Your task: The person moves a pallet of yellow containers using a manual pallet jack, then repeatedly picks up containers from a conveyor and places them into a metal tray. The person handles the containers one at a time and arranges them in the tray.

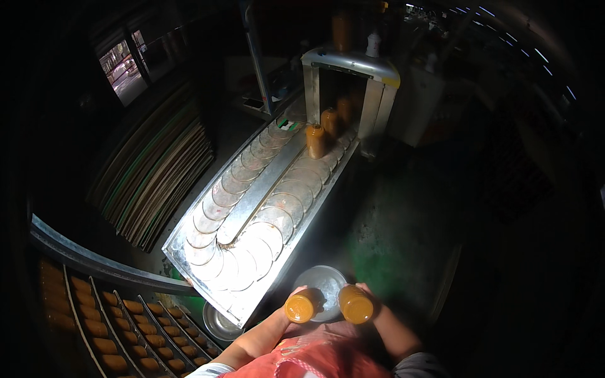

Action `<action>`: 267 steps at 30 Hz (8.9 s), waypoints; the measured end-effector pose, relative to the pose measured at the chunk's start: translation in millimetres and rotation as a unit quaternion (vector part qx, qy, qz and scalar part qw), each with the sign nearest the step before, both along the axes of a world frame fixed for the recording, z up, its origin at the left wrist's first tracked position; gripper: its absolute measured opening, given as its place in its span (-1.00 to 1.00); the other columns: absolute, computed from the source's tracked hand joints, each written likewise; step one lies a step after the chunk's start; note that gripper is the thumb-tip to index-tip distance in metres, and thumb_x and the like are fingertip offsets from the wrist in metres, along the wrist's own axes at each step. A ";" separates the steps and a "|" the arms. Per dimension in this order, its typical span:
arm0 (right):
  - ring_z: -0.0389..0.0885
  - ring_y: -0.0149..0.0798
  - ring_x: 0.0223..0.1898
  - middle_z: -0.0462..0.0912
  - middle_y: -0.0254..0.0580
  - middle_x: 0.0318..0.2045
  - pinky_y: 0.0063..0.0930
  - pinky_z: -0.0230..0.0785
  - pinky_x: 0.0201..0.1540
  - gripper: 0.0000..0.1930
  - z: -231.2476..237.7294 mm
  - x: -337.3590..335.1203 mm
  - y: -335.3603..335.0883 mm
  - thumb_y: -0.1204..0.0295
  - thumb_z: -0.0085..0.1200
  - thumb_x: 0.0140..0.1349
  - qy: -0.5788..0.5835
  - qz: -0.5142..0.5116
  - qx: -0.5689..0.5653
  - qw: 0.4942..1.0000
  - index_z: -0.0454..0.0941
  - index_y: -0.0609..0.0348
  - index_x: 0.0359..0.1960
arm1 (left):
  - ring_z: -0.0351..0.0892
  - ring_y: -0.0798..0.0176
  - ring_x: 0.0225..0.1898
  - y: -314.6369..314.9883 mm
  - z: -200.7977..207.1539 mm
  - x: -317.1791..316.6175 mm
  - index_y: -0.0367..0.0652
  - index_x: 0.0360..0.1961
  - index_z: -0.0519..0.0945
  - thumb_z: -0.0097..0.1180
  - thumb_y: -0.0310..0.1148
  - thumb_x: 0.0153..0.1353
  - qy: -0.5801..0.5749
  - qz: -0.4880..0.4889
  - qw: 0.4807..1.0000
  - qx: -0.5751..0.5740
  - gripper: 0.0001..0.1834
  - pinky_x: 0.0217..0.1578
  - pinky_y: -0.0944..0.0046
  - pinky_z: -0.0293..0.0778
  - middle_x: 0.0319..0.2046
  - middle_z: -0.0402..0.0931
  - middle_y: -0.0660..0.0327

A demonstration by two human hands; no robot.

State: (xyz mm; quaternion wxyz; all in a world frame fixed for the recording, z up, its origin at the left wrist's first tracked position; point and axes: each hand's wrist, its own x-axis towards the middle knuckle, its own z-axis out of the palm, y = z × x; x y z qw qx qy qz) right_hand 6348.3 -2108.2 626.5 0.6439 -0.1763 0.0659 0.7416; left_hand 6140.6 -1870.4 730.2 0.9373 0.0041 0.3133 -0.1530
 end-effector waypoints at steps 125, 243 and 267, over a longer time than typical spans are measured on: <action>0.53 -0.34 0.01 0.58 -0.19 -0.03 -0.44 0.42 0.10 -0.64 480.9 555.6 225.1 0.43 0.15 0.24 -0.528 -0.160 -0.043 0.833 0.59 0.19 0.09 | 0.57 0.22 -0.01 94.2 387.2 436.0 -0.35 -0.07 0.67 0.29 -0.41 0.19 0.191 0.250 0.652 0.690 -0.69 0.04 0.20 0.49 -0.08 0.62 0.12; 0.56 -0.33 -0.01 0.58 -0.24 0.03 -0.46 0.40 0.10 -0.66 504.0 655.1 203.2 0.45 0.06 0.33 -0.549 -0.287 -0.069 0.782 0.59 0.13 0.13 | 0.54 0.30 0.02 84.9 465.0 561.5 -0.29 0.04 0.64 0.24 -0.35 0.27 0.110 0.132 0.636 0.752 -0.65 0.01 0.33 0.50 0.00 0.57 0.13; 0.53 -0.27 -0.01 0.48 -0.17 -0.01 -0.53 0.45 -0.03 -0.71 412.4 739.7 299.5 0.64 0.14 0.20 -0.748 -0.270 0.019 0.606 0.70 0.13 -0.05 | 0.62 0.27 -0.04 96.6 449.1 658.3 -0.14 0.04 0.67 0.17 -0.38 0.32 0.053 0.112 0.469 0.875 -0.71 -0.01 0.31 0.52 -0.03 0.65 0.13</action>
